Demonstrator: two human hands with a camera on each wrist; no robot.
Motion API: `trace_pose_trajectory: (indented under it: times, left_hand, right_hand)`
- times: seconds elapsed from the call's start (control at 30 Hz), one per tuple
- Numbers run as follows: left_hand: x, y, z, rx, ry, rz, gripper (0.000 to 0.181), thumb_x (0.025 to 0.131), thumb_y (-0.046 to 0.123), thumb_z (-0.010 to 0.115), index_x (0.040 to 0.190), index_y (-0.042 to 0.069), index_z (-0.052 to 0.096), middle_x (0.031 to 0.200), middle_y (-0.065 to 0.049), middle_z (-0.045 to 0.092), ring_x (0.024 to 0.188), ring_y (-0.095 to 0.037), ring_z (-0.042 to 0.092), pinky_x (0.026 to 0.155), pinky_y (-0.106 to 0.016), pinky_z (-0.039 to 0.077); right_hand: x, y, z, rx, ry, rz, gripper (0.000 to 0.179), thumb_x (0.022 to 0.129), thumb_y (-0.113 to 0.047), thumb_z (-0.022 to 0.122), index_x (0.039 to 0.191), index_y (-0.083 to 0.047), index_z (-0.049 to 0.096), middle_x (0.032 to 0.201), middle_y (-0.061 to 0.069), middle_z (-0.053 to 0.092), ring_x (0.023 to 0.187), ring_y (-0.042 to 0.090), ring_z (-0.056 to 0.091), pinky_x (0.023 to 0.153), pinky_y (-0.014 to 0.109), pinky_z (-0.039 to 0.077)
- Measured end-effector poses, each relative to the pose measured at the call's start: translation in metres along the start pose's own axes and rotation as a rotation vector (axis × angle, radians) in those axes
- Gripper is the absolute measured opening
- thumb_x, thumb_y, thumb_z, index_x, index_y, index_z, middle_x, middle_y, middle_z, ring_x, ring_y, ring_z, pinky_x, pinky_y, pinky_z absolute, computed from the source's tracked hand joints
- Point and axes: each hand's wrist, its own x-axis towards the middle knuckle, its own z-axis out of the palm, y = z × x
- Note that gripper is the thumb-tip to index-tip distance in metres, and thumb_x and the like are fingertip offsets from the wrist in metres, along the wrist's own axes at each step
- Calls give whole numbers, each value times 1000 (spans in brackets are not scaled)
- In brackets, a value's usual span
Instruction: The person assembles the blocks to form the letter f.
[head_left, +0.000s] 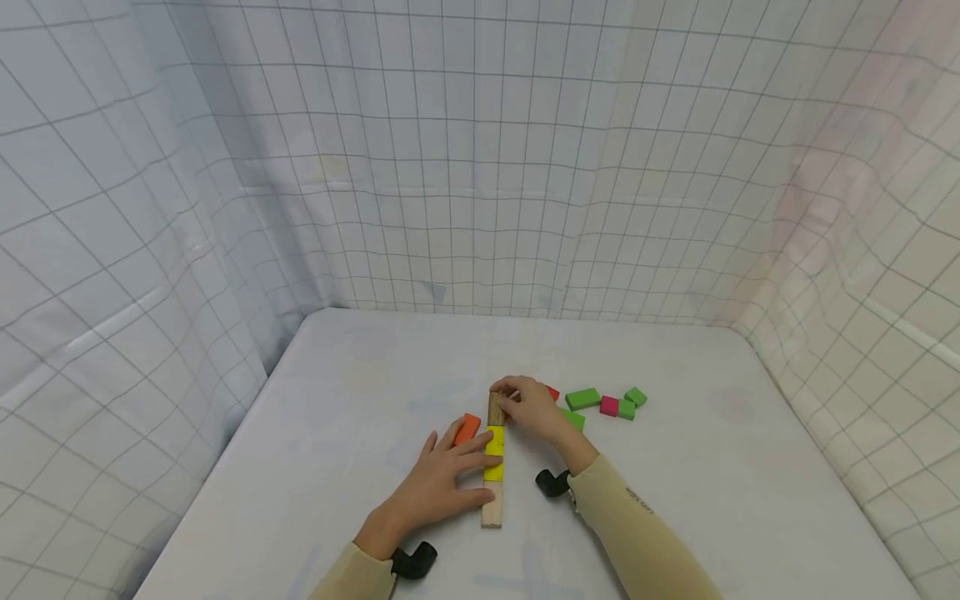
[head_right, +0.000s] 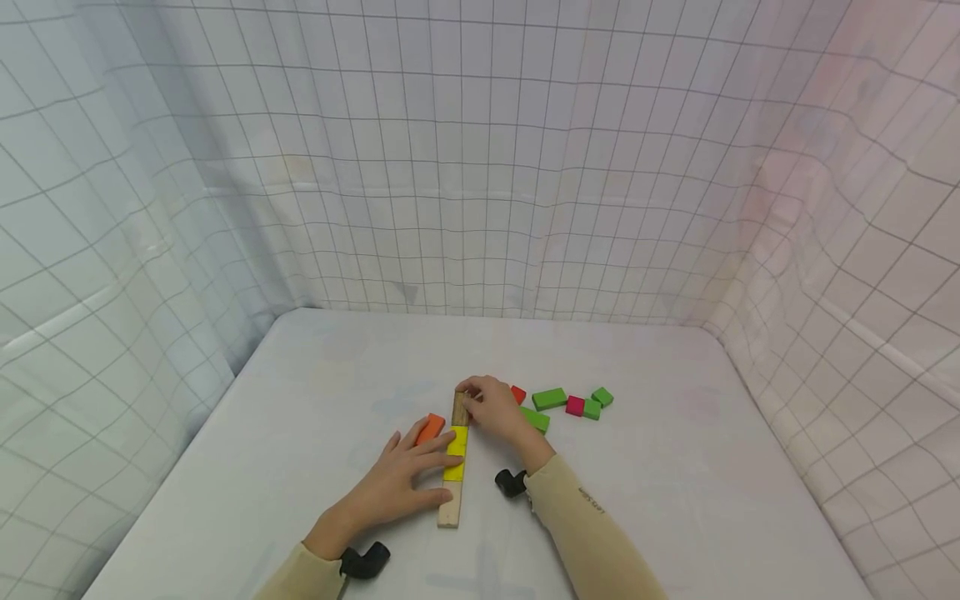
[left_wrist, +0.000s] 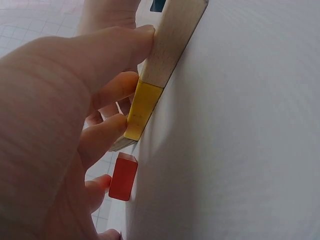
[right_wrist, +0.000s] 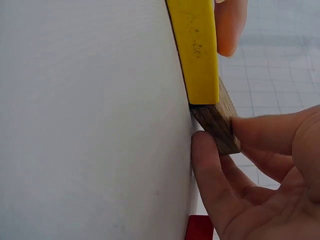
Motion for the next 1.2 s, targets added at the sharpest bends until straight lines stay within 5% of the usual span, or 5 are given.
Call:
trace_pose_trajectory:
  times: [0.27, 1.2]
  left_hand:
    - [0, 0, 1, 14, -13, -5, 50, 90, 62, 64, 134, 40, 64, 157, 12, 39, 153, -33, 8, 109, -75, 8]
    - [0, -3, 3, -4, 12, 24, 49, 91, 61, 64, 135, 39, 64, 157, 12, 39, 153, -33, 9, 108, -76, 9]
  right_hand:
    - [-3, 2, -1, -182, -63, -42, 45, 88, -16, 79, 131, -12, 67, 112, 6, 58, 94, 20, 58, 79, 35, 52]
    - [-11, 2, -3, -186, -79, -49, 55, 91, -28, 78, 140, -11, 61, 112, 5, 52, 88, 17, 51, 72, 31, 47]
